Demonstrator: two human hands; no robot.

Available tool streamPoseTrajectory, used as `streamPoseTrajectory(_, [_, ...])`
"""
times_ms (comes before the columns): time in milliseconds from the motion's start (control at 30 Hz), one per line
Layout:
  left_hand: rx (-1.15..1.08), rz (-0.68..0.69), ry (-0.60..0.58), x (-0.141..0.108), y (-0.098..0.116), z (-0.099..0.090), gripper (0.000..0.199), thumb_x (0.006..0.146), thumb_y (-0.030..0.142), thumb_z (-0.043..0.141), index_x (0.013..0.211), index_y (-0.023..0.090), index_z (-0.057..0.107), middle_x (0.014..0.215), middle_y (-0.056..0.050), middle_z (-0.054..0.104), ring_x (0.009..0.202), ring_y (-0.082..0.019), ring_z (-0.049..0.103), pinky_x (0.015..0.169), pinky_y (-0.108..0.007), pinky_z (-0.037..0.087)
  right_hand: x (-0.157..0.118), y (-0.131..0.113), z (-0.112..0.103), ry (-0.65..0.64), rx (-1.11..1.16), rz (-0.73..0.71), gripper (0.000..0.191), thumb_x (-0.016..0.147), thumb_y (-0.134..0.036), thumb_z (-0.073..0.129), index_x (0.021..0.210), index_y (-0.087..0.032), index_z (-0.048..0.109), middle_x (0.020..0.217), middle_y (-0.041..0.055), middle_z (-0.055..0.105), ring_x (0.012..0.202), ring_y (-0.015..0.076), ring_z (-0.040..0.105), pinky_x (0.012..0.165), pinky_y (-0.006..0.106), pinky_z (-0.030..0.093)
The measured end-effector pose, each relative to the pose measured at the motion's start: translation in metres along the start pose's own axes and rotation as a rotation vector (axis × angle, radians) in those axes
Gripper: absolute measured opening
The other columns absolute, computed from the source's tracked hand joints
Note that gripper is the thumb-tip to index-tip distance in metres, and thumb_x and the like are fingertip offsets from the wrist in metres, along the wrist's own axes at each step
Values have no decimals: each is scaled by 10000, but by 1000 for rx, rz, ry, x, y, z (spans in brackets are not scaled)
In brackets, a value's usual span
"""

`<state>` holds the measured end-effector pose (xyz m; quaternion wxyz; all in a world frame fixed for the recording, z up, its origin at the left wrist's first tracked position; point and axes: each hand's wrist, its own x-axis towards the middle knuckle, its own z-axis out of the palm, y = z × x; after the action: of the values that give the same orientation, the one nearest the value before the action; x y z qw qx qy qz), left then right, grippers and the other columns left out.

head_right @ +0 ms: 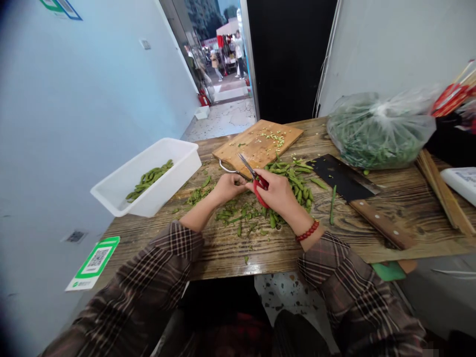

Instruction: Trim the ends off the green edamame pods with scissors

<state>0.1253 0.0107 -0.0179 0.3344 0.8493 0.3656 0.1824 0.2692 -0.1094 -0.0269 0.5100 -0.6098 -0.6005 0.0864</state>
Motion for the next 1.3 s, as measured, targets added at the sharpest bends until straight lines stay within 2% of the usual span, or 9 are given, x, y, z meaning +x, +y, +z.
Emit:
streamPoseTrajectory(133, [-397, -139, -4, -31, -6, -23, 212, 675, 338, 694, 713, 132, 660, 570, 24, 560, 488, -69, 388, 520, -213, 308, -1, -1, 1, -14, -16, -18, 424, 787, -446, 648, 1109, -170, 666, 829, 51, 689, 682, 170, 588, 661, 279, 461])
streamPoseTrajectory(200, [-480, -173, 5, -46, -6, -28, 236, 677, 363, 696, 722, 137, 648, 556, 33, 532, 469, -62, 356, 500, -211, 286, -2, -2, 3, -33, -12, -8, 427, 778, -444, 659, 1107, -172, 667, 777, 39, 674, 657, 167, 581, 645, 281, 461])
streamPoseTrajectory(367, [-317, 2, -10, -63, 14, -17, 177, 699, 308, 669, 686, 133, 650, 677, -12, 620, 655, -117, 513, 679, -243, 394, -4, -3, 10, -79, 167, 38, 474, 752, -364, 684, 1172, -152, 628, 863, 53, 694, 745, 179, 630, 709, 298, 500])
streamPoseTrajectory(500, [-229, 42, -39, -63, 28, -7, 160, 733, 281, 618, 676, 132, 641, 649, -7, 614, 633, -119, 513, 679, -251, 397, -4, -5, 11, -148, 309, 71, 476, 752, -288, 654, 1204, -151, 599, 905, 63, 694, 790, 174, 645, 740, 302, 515])
streamPoseTrajectory(733, [-114, 65, -70, -64, 7, -17, 145, 735, 223, 602, 734, 157, 731, 765, -41, 699, 727, -166, 599, 733, -271, 429, -2, -14, 6, -126, 470, 139, 441, 726, -222, 623, 1161, -150, 601, 820, 31, 649, 699, 136, 601, 666, 271, 502])
streamPoseTrajectory(833, [-281, -56, -50, -67, 6, -20, 209, 768, 318, 618, 796, 150, 739, 677, -23, 654, 613, -127, 535, 614, -240, 403, -3, -17, 4, -164, 545, 149, 427, 729, -219, 631, 1150, -161, 595, 783, 5, 619, 655, 111, 568, 646, 257, 490])
streamPoseTrajectory(933, [-551, -171, -165, -71, 13, -15, 333, 759, 439, 650, 855, 126, 715, 582, 12, 543, 507, -77, 408, 470, -199, 280, -4, -19, 4, -200, 579, 126, 420, 738, -209, 637, 1153, -174, 583, 782, 0, 620, 660, 109, 568, 655, 256, 491])
streamPoseTrajectory(1067, [-755, -243, -264, -73, 16, -6, 370, 677, 452, 744, 809, 116, 662, 541, 43, 464, 457, -46, 334, 440, -193, 206, -5, -21, 5, -251, 562, 54, 404, 761, -214, 638, 1158, -186, 570, 827, 21, 646, 720, 129, 604, 711, 280, 505])
streamPoseTrajectory(1300, [-822, -250, 21, -75, 2, -12, 351, 630, 382, 789, 779, 157, 563, 536, 74, 437, 437, -36, 312, 448, -194, 201, -10, -18, 7, -191, 207, -8, 416, 789, -306, 651, 1182, -192, 577, 866, 45, 649, 698, 149, 594, 677, 295, 505])
